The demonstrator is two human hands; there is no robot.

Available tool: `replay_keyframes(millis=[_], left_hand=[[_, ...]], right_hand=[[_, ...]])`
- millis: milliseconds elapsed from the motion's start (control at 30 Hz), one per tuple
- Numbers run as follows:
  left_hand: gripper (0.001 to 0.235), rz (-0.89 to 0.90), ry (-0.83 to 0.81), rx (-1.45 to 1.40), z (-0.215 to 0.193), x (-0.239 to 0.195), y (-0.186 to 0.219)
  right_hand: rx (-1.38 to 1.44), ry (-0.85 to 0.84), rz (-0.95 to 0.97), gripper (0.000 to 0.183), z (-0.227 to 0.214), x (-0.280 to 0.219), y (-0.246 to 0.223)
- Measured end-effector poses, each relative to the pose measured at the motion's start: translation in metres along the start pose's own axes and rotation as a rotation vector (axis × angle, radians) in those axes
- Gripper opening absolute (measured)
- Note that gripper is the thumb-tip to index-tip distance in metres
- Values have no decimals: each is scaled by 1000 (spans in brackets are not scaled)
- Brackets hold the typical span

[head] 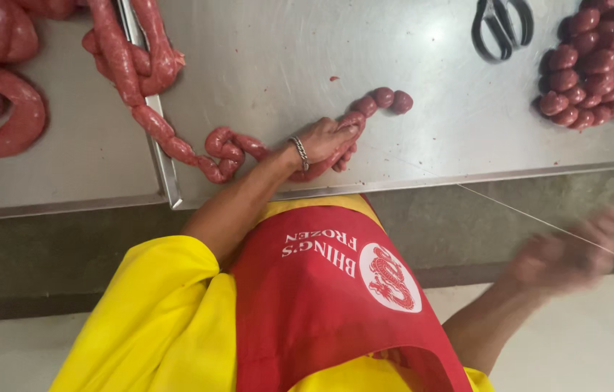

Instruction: The person portions a long strand of sausage casing by twisting it into small, uniform segments, then cuts the finished links using scissors.

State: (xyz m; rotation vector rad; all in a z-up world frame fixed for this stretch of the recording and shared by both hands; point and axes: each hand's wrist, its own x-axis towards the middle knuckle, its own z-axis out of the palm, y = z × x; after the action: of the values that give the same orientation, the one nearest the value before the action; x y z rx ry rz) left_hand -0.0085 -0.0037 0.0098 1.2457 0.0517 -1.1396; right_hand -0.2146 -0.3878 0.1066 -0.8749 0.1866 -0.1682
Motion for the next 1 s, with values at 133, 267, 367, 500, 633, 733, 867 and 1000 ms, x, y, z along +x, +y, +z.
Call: replay_keyframes(millis=[133,267,367,500,633,733,867,1000], left_hand=[[37,-1,-99,-148,-7,10,15],[21,-180,-239,-499,-21,27,-1],[26,-277,-340,-645,-36,51,-6],[47,-143,-359,-566,-35,52,18],[56,372,-190,26,-31,-6,34],[69,854,62,555,-18,-26,29],[39,220,185,292,-17,-22,10],[39,201,112,147,-31,-7,3]], right_hand=[[-532,155,208,24,-47,-37,17],[-1076,-154,941,23,-45,-88,53],[-583,-58,417,22,-90,-108,59],[-927,567,751,31,-111,-102,89],[-1175,587,584,41,-86,-51,30],[-1596,314,250,29,-56,50,15],[-1986,53,472,71,46,187,105],[-2090,-541,-335,64,194,154,209]])
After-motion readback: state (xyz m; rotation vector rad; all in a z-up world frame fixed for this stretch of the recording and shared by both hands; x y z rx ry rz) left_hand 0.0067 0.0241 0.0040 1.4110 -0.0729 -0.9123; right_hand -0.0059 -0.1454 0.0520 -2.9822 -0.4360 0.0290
